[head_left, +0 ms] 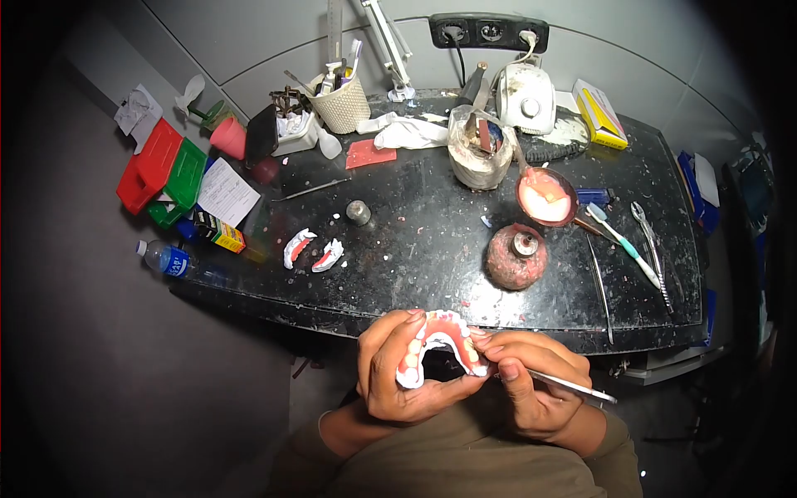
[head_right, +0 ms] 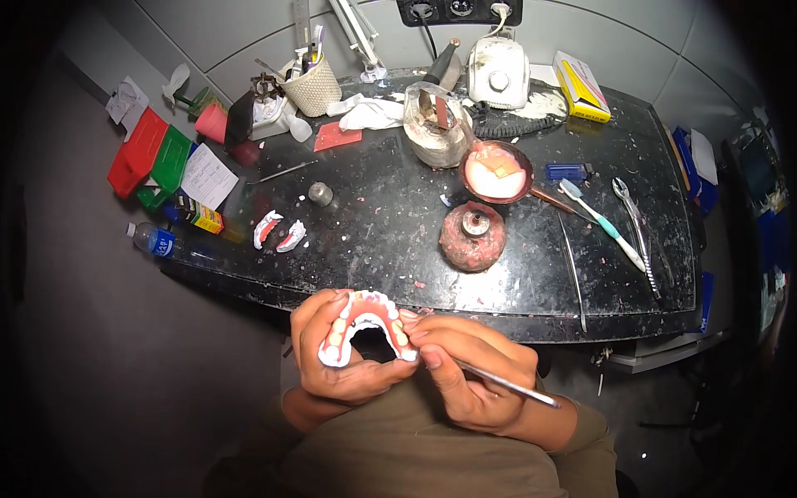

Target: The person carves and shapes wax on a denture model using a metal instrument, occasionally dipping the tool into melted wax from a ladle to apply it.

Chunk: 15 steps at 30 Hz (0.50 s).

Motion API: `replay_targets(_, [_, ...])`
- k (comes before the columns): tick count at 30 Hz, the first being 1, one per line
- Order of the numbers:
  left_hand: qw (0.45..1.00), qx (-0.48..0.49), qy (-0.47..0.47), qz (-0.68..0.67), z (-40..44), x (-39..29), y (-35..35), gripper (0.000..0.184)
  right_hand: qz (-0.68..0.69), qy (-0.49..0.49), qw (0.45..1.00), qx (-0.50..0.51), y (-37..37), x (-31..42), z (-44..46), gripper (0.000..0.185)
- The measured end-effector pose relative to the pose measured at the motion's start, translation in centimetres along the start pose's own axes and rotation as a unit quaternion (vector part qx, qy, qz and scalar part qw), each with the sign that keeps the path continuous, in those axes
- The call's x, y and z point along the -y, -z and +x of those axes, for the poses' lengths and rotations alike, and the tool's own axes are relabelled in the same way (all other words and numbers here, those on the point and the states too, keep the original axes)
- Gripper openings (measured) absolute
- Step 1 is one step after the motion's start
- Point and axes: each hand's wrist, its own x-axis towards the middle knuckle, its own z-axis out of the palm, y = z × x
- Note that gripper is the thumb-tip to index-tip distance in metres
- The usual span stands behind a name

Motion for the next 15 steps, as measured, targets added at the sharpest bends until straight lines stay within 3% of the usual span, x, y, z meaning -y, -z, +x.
replay_targets(7, [0.999,-0.050,0.015,-0.007,0.04,-0.09,-0.82,0.083,0.034,-0.027,0.998,-0.039,-0.31,-0.50,0.00,0.011])
replay_targets(10, [1.000,0.006,0.012,0.016,-0.13,-0.07,-0.19,0.098,0.023,-0.007,0.999,-0.035,-0.53,-0.52,0.06,0.012])
replay_targets(15, [1.000,0.006,0.008,0.018,-0.05,-0.19,-0.12,0.098,0.055,-0.027,0.997,-0.046,-0.67,-0.62,-0.06,0.012])
